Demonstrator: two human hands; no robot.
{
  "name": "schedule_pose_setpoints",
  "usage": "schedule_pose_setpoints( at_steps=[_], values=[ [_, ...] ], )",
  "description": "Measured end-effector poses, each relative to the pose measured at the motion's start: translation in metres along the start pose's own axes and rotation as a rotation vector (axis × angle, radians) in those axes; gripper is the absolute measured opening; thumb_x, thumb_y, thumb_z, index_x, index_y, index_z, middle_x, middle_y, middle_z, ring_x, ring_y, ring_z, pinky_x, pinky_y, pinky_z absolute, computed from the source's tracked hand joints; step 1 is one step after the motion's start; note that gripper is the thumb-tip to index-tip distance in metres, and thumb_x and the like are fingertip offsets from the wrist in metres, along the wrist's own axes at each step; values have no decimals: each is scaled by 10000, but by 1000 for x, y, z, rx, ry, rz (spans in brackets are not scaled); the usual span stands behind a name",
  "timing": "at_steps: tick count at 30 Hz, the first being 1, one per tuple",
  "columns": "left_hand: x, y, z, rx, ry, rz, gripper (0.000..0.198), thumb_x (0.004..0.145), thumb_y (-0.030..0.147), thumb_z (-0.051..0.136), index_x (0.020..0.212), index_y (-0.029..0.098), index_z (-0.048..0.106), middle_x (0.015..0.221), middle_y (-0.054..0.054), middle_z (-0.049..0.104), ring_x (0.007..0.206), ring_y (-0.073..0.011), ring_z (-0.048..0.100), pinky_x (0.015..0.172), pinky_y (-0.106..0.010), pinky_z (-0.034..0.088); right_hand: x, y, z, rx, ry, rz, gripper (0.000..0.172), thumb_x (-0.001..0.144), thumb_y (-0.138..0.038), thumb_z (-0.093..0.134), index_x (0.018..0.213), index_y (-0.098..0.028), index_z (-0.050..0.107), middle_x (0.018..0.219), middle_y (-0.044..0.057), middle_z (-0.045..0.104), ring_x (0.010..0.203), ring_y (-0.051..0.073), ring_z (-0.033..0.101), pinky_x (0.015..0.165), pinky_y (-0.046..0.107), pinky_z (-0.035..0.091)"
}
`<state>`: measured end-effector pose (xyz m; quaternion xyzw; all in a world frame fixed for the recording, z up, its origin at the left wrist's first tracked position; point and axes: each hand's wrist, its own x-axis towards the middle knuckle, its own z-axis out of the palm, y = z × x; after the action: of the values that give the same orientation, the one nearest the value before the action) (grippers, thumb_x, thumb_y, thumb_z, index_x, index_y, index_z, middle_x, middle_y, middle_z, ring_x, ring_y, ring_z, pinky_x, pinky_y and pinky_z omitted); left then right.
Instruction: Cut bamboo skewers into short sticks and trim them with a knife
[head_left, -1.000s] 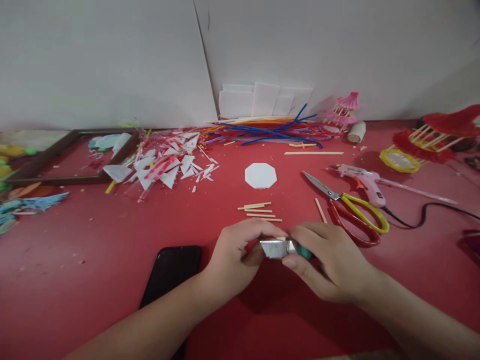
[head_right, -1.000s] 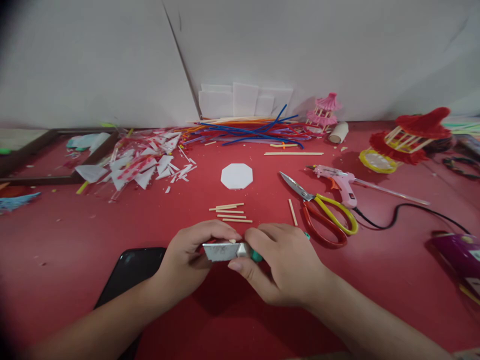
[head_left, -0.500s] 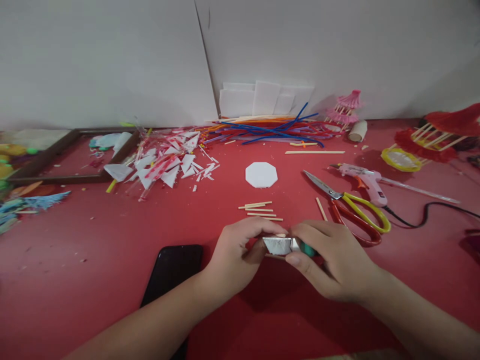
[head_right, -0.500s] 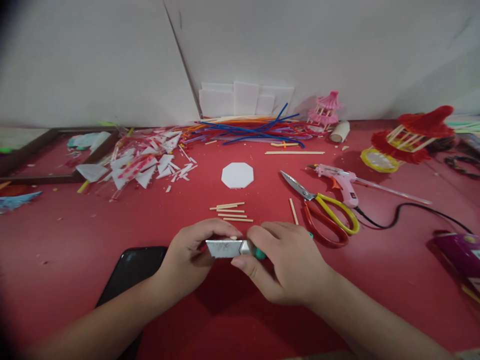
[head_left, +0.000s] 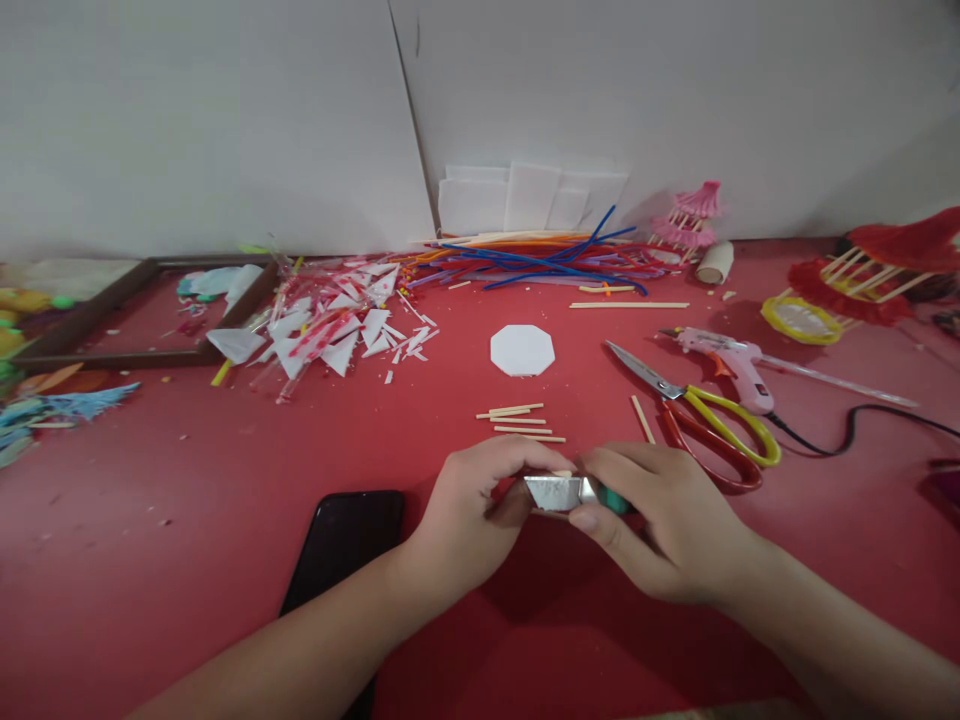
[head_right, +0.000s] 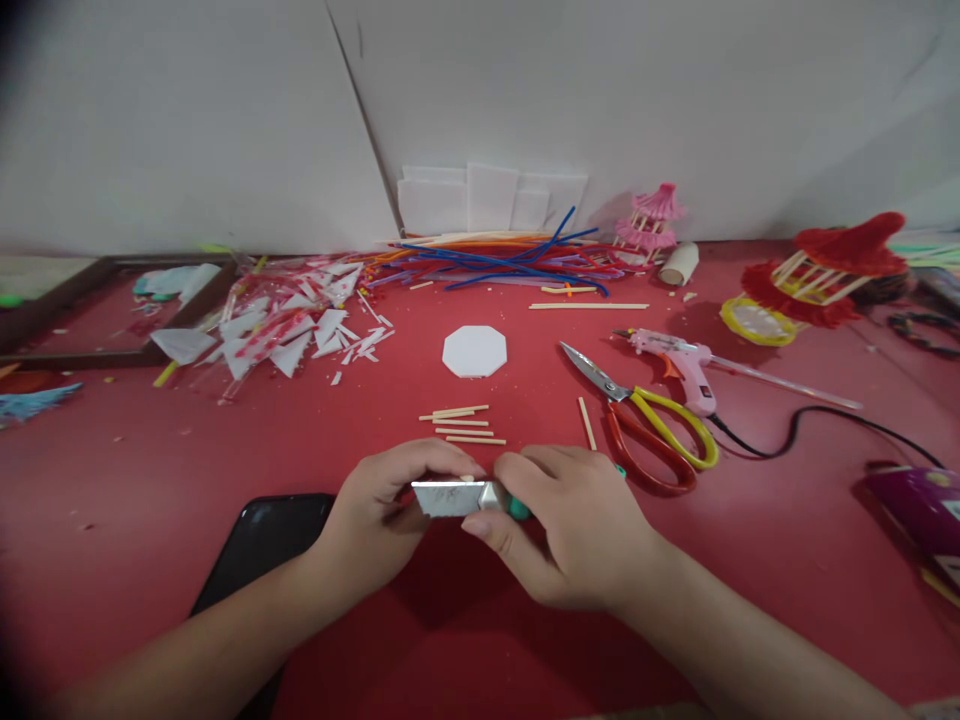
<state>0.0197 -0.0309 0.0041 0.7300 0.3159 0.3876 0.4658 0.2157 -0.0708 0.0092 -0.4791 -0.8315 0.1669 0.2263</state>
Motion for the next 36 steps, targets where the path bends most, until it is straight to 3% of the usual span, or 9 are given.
schedule_pose_setpoints(
  at_steps=[9, 24, 36],
  values=[
    [1, -2, -3, 0, -19, -42, 281, 750, -41, 509, 831, 171, 674, 780, -7, 713, 701, -108, 656, 664, -189, 516, 3, 3, 2, -38, 4, 36, 315, 919, -473, 429, 825, -187, 521, 704, 14, 556, 625, 143, 482, 569, 271, 280],
    [-2, -3, -5, 71, 8, -114, 144, 831, 119, 547, 869, 155, 681, 822, -56, 722, 749, -165, 655, 721, -262, 515, 5, 9, 5, -53, 11, 37, 275, 936, -412, 425, 886, -181, 565, 768, 41, 626, 698, 167, 567, 614, 275, 377],
    [-4, -1, 0, 64, 12, -102, 111, 838, 173, 561, 814, 146, 666, 744, -45, 682, 682, -151, 592, 669, -261, 494, 6, 8, 1, -62, 77, 7, 279, 922, -417, 444, 909, -180, 591, 782, 56, 655, 710, 173, 600, 631, 276, 421]
  ],
)
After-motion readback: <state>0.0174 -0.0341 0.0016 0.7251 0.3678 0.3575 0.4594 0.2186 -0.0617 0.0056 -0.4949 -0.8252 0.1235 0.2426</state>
